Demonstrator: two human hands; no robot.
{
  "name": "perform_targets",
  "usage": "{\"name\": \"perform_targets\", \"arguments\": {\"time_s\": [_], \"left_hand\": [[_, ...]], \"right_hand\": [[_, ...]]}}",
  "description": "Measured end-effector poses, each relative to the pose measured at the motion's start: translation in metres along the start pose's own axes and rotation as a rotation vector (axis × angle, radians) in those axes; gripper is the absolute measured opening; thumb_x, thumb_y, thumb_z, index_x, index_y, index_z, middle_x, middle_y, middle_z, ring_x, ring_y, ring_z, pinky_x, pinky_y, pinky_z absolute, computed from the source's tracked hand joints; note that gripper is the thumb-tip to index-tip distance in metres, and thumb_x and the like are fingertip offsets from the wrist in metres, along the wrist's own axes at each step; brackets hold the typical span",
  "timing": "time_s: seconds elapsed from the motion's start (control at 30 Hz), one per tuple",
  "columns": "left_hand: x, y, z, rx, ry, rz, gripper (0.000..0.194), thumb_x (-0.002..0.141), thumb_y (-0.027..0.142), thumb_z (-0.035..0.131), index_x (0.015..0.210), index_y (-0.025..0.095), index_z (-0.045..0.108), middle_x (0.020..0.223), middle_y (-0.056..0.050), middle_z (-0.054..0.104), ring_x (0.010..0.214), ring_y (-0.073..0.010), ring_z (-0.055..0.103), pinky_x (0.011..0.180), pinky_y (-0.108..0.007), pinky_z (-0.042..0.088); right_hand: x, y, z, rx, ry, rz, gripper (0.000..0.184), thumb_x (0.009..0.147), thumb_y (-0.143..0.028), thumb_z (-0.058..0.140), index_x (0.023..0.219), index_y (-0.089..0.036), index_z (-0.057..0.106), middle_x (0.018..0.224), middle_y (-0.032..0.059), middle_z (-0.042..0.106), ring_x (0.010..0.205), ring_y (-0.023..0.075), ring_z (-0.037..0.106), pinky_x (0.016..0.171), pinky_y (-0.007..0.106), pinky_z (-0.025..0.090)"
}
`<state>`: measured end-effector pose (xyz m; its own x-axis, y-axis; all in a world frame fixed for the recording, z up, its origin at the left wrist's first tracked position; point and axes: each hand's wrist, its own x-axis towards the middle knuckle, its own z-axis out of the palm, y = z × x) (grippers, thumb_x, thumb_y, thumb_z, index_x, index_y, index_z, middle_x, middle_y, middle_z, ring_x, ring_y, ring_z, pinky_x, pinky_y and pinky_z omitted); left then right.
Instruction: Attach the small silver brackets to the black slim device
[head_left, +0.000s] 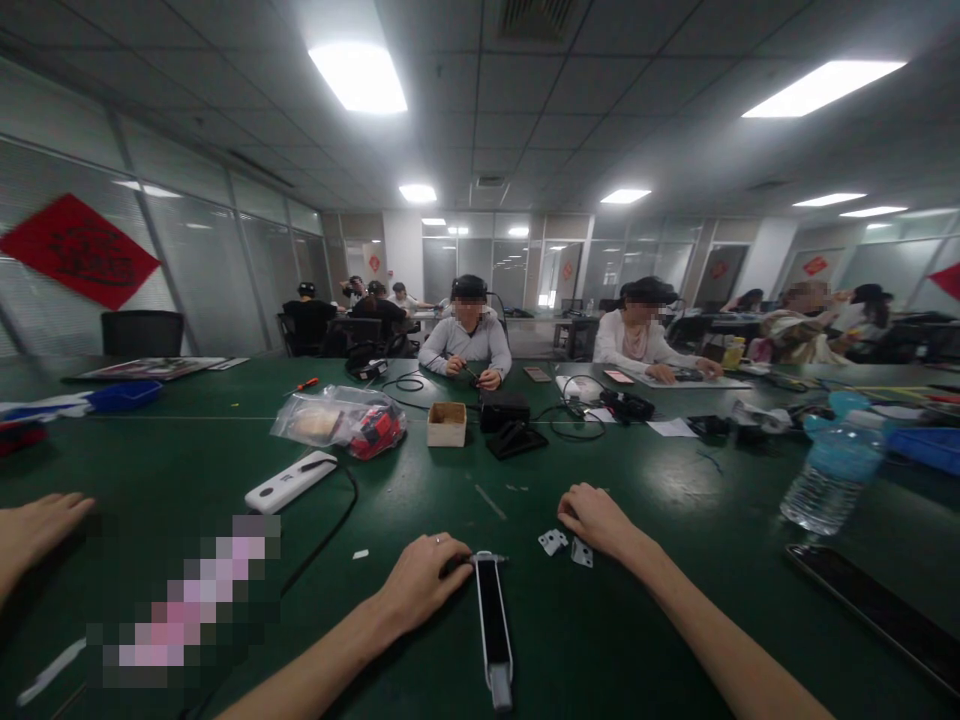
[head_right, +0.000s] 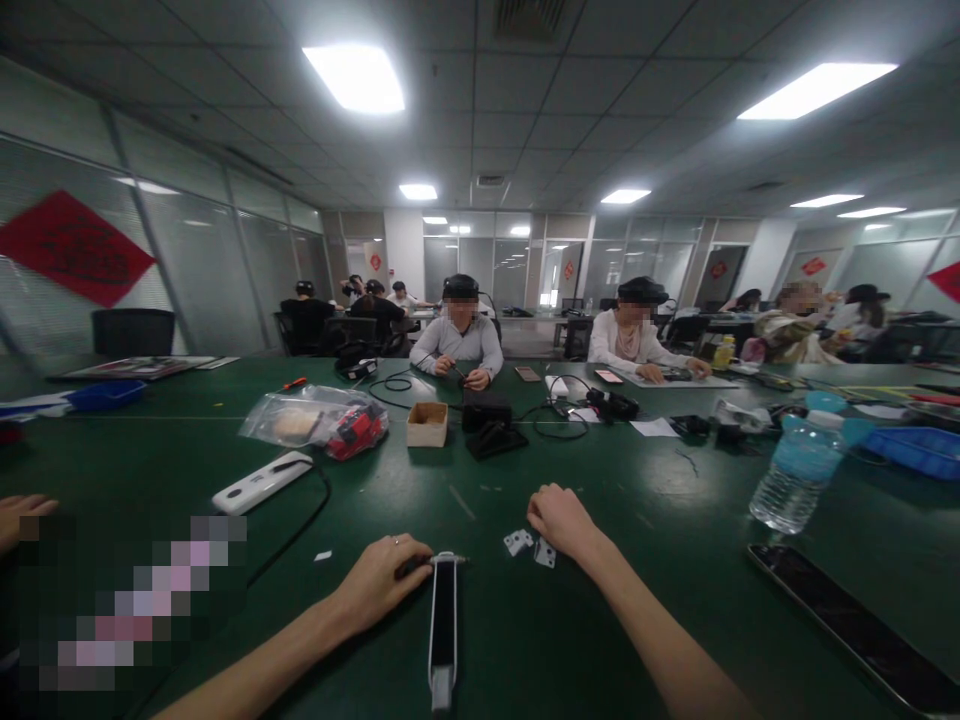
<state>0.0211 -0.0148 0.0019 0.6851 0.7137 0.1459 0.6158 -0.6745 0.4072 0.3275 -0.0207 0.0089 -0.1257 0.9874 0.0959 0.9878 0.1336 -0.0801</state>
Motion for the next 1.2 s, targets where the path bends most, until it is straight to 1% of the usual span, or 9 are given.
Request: {"name": "perform_targets", "arguments": {"time_s": [0.13,0.23,0.43,0.6,0.73,0.87,1.07,1.2], "left_hand": [[0.0,0.0,0.0,-0.004,0.003,0.005,0.023,0.089,0.032,0.048,0.103,0.022,0.064,0.092,-0.002,0.064,0.081,-0.0161,0.057,0.074,-0.026,0.042],[0.0,-0.002,0.002,-0.001,0.015,0.003,0.023,0.089,0.033,0.049,0.103,0.022,0.064,0.092,-0.002,0.064,0.08,-0.0162,0.057,0.075,-0.027,0.041],[0.0,-0.003,0.003,-0.001,0.013,-0.006,0.024,0.089,0.033,0.049,0.103,0.022,0.064,0.089,-0.002,0.063,0.079,-0.0159,0.056,0.072,-0.026,0.041],[0.0,-0.005,0.005,0.016,0.018,0.007,0.024,0.088,0.033,0.05,0.104,0.021,0.063,0.09,-0.003,0.064,0.079,-0.0158,0.057,0.072,-0.026,0.041],[0.0,-0.007,0.007,0.014,0.036,0.007,0.023,0.087,0.032,0.051,0.103,0.021,0.062,0.09,-0.002,0.063,0.078,-0.0153,0.056,0.071,-0.026,0.041],[-0.001,-0.005,0.006,0.006,0.037,0.003,0.021,0.086,0.03,0.052,0.103,0.021,0.062,0.09,-0.002,0.064,0.079,-0.0159,0.057,0.071,-0.026,0.041],[-0.001,-0.002,0.004,-0.002,0.045,0.006,0.021,0.084,0.026,0.051,0.101,0.021,0.062,0.09,-0.002,0.064,0.08,-0.0166,0.058,0.072,-0.027,0.042],[-0.001,-0.002,0.005,0.004,0.065,0.023,0.019,0.083,0.023,0.05,0.097,0.02,0.063,0.089,-0.002,0.064,0.079,-0.0166,0.058,0.073,-0.027,0.042]], "right_hand": [[0.0,-0.009,-0.004,-0.048,0.004,0.005,0.019,0.083,-0.022,0.049,0.08,-0.016,0.067,0.086,0.0085,0.064,0.082,0.0202,0.057,0.07,0.028,0.038],[0.002,-0.013,-0.002,-0.085,0.017,-0.009,0.019,0.083,-0.02,0.048,0.078,-0.014,0.066,0.085,0.0104,0.063,0.081,0.0211,0.056,0.069,0.029,0.038],[0.005,-0.013,0.006,-0.154,0.051,-0.038,0.025,0.087,-0.018,0.042,0.082,-0.01,0.065,0.087,0.0137,0.063,0.082,0.0223,0.055,0.071,0.031,0.038],[0.007,-0.01,0.01,-0.172,0.085,-0.031,0.025,0.089,-0.019,0.04,0.086,-0.011,0.063,0.09,0.0137,0.062,0.083,0.0216,0.054,0.071,0.03,0.038],[0.007,-0.012,0.011,-0.155,0.157,-0.051,0.023,0.09,-0.019,0.039,0.087,-0.012,0.061,0.089,0.0118,0.06,0.082,0.021,0.052,0.071,0.031,0.039],[0.0,-0.029,0.008,-0.023,0.179,-0.092,0.021,0.09,-0.02,0.039,0.087,-0.014,0.059,0.087,0.0088,0.058,0.08,0.019,0.052,0.072,0.031,0.041],[-0.021,-0.072,-0.003,0.244,0.093,-0.147,0.013,0.086,-0.017,0.044,0.086,-0.015,0.057,0.09,0.0065,0.056,0.079,0.0163,0.051,0.071,0.028,0.043],[-0.031,-0.091,-0.004,0.316,0.048,-0.189,0.012,0.085,-0.016,0.046,0.085,-0.015,0.057,0.089,0.006,0.056,0.081,0.0166,0.051,0.071,0.028,0.044]]}}
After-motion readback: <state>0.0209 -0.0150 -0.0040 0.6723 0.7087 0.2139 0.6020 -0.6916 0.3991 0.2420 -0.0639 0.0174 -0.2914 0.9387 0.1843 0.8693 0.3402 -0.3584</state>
